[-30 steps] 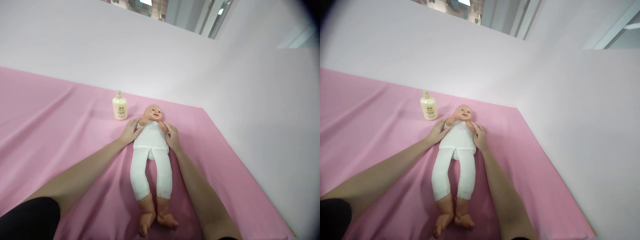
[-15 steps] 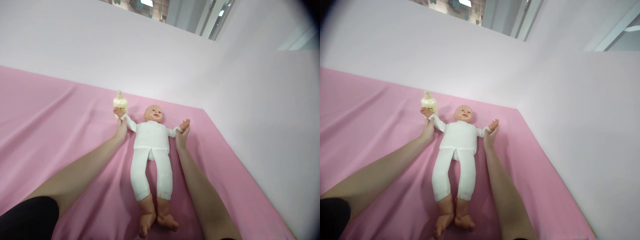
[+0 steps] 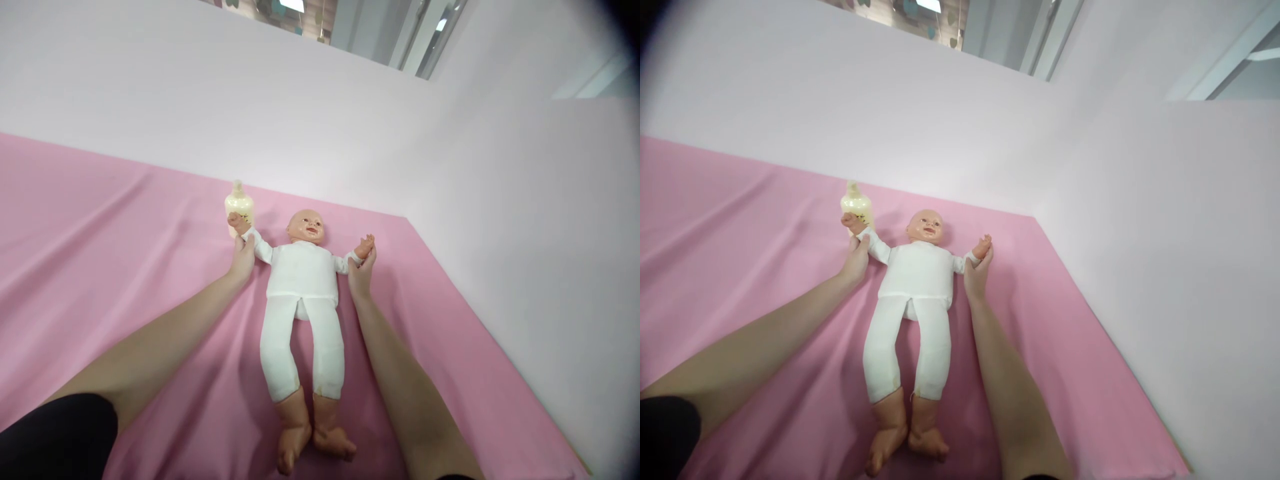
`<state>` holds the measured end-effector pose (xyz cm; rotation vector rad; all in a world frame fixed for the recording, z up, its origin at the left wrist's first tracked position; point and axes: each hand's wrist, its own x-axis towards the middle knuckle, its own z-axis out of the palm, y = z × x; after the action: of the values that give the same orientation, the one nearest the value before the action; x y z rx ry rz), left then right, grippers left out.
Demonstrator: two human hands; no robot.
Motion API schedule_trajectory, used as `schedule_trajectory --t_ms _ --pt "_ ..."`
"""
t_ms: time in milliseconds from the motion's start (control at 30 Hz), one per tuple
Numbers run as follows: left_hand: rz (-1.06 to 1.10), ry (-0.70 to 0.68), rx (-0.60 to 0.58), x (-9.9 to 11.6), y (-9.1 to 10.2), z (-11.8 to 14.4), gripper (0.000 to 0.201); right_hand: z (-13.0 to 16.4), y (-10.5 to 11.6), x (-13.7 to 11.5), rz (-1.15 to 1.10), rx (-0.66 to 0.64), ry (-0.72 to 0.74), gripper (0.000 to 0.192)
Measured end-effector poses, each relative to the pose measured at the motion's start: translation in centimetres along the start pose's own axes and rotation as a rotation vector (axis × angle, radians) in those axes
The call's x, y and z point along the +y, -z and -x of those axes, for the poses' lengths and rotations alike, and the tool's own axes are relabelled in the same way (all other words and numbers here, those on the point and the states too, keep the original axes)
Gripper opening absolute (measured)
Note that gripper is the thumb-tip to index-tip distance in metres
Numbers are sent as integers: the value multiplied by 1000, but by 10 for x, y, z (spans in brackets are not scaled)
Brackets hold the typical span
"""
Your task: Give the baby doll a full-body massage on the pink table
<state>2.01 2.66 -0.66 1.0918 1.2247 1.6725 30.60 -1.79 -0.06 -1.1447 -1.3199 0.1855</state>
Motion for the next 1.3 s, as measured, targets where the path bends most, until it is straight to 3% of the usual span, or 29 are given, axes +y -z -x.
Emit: schedule_trajectory --t_ms 233,433,567,967,1167,1300 --pt "-157 -129 -70 4 0 4 20 3 1 -11 -16 -35 15 69" --pt "-658 -600 -407 16 -5 18 41 9 -1 -21 186 -262 183 58" --pt "-837 -709 -541 19 -7 24 44 10 -4 -30 321 -433 338 64" --pt "-853 -716 -477 19 -7 24 46 10 -5 -23 320 -355 274 67" --pt "-610 -644 -372 19 -7 19 39 10 -3 -18 229 -280 198 62" --pt "-410 -457 -228 9 -5 10 30 10 -2 -18 146 -209 94 61"
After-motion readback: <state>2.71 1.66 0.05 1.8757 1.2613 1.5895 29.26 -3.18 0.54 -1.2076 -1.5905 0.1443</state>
